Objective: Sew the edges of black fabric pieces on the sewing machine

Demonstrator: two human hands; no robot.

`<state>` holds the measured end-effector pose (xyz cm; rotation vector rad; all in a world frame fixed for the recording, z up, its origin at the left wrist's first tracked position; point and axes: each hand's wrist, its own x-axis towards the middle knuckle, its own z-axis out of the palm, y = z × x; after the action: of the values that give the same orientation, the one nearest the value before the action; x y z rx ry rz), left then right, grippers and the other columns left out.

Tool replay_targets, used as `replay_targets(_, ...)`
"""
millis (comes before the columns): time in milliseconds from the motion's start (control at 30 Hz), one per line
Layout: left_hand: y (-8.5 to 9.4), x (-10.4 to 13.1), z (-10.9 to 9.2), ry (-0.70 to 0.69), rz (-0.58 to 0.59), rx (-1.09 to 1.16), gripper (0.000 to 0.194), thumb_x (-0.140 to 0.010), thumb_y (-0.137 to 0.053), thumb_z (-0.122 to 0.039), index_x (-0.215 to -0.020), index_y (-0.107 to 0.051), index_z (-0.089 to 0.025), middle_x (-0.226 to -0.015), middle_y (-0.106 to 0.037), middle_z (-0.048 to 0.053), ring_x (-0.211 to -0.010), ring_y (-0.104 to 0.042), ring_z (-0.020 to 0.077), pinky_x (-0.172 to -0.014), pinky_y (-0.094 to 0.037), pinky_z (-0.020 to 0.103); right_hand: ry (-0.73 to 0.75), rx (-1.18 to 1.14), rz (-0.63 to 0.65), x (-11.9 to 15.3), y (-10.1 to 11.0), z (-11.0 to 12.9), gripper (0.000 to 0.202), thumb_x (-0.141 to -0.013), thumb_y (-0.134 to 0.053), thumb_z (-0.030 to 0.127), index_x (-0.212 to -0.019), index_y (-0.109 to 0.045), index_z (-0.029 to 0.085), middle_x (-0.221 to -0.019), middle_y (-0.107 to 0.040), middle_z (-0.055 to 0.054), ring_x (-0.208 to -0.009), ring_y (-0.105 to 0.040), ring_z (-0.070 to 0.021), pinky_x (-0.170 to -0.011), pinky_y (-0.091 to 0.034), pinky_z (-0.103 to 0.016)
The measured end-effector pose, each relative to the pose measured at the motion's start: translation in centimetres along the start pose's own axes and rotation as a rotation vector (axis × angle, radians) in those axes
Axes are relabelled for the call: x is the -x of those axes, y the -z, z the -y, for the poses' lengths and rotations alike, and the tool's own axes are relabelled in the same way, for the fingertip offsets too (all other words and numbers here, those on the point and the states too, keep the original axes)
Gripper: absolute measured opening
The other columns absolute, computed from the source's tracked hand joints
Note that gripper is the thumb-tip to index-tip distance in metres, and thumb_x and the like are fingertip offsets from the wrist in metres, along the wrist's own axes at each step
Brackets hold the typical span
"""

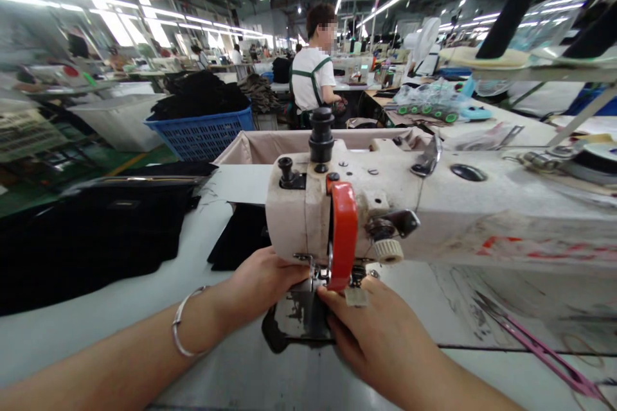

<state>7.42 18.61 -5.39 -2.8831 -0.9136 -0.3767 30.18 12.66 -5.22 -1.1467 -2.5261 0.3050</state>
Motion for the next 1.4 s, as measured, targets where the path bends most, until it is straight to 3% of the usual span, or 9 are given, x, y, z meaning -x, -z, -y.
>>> replay_targets(200, 0.5, -0.1, -0.4, -0.060, 0.023, -0.110, 0.045, -0.083, -0.034, 0.010, -0.105, -0.064, -0.017, -0.107, -0.072, 0.002, -0.103, -0.066, 0.0161, -0.098, -0.049, 0.031, 0.025, 0.030, 0.002, 0.0, 0.2, -0.1, 0.032, -0.088, -0.052, 0.017, -0.119, -0.062, 0.019, -0.098, -0.066, -0.006, -0.083, -0.056, -0.0256, -0.074, -0.045, -0.039)
replay_targets(367, 1.8, 0.6, -1.2, -0.061, 0.102, -0.242, 0.041, -0.074, -0.041, 0.011, -0.101, -0.066, -0.008, -0.108, -0.069, 0.014, -0.109, -0.062, 0.0278, -0.097, -0.048, 0.040, 0.040, 0.025, -0.020, 0.0, 0.0, -0.3, 0.029, -0.089, -0.052, 0.018, -0.116, -0.063, 0.019, -0.093, -0.066, -0.006, -0.081, -0.056, -0.0253, -0.071, -0.045, -0.038)
replay_targets(467, 3.4, 0.3, -1.7, 0.080, 0.227, -0.135, 0.038, -0.074, -0.047, 0.007, -0.100, -0.067, -0.011, -0.104, -0.070, 0.013, -0.103, -0.064, 0.0286, -0.095, -0.048, 0.041, 0.079, 0.046, -0.031, 0.1, -0.1, -0.3, 0.030, -0.090, -0.050, 0.017, -0.117, -0.063, 0.018, -0.092, -0.067, -0.007, -0.079, -0.057, -0.0251, -0.072, -0.045, -0.039)
replay_targets(600, 5.7, -0.5, -2.5, 0.265, 0.351, 0.158, 0.030, -0.084, -0.047, -0.007, -0.096, -0.069, -0.021, -0.095, -0.073, 0.000, -0.085, -0.069, 0.0178, -0.077, -0.052, 0.025, 0.109, 0.023, 0.001, 0.2, 0.2, -0.2, 0.039, -0.089, -0.049, 0.014, -0.127, -0.056, 0.017, -0.104, -0.066, -0.008, -0.086, -0.058, -0.0259, -0.075, -0.044, -0.041)
replay_targets(733, 5.9, -0.2, -2.8, 0.477, 0.423, 0.406, 0.030, -0.079, -0.046, -0.011, -0.098, -0.067, -0.023, -0.078, -0.069, -0.004, -0.066, -0.065, 0.0135, -0.057, -0.045, 0.020, 0.102, 0.017, 0.074, 0.1, 0.5, 0.1, 0.047, -0.086, -0.051, 0.013, -0.133, -0.050, 0.020, -0.114, -0.063, -0.008, -0.092, -0.058, -0.0267, -0.078, -0.043, -0.043)
replay_targets(867, 5.6, 0.0, -3.5, 0.525, 0.374, 0.304, 0.024, -0.070, -0.046, -0.009, -0.083, -0.062, -0.021, -0.065, -0.061, -0.005, -0.054, -0.057, 0.0139, -0.051, -0.040, 0.022, 0.083, 0.013, 0.090, 0.0, 0.6, 0.4, 0.040, -0.087, -0.052, 0.012, -0.124, -0.057, 0.023, -0.113, -0.064, -0.007, -0.096, -0.058, -0.0265, -0.081, -0.041, -0.043)
replay_targets(1033, 6.2, -1.0, -5.2, 0.377, 0.236, 0.304, 0.039, -0.070, -0.041, -0.005, -0.097, -0.062, -0.025, -0.094, -0.070, 0.000, -0.081, -0.066, 0.0187, -0.075, -0.048, 0.028, 0.051, 0.033, 0.079, 0.2, 0.2, 0.4, 0.036, -0.086, -0.055, 0.013, -0.120, -0.058, 0.023, -0.098, -0.067, -0.003, -0.091, -0.058, -0.0258, -0.076, -0.040, -0.041)
replay_targets(1233, 5.3, -0.9, -6.5, 0.372, 0.232, 0.287, 0.027, -0.070, -0.041, -0.004, -0.083, -0.057, -0.021, -0.078, -0.066, 0.003, -0.075, -0.065, 0.0205, -0.078, -0.051, 0.033, 0.054, 0.083, 0.042, 0.4, -0.2, 0.4, 0.032, -0.084, -0.055, 0.013, -0.115, -0.059, 0.023, -0.101, -0.067, -0.004, -0.086, -0.057, -0.0251, -0.073, -0.039, -0.040)
replay_targets(1400, 4.7, -0.8, -6.7, 0.375, 0.195, 0.321, 0.026, -0.069, -0.044, -0.004, -0.084, -0.056, -0.022, -0.073, -0.063, 0.002, -0.076, -0.066, 0.0207, -0.081, -0.051, 0.033, 0.043, 0.093, 0.070, 0.4, -0.2, 0.5, 0.026, -0.083, -0.055, 0.011, -0.105, -0.061, 0.022, -0.094, -0.067, -0.004, -0.081, -0.057, -0.0247, -0.072, -0.040, -0.040)
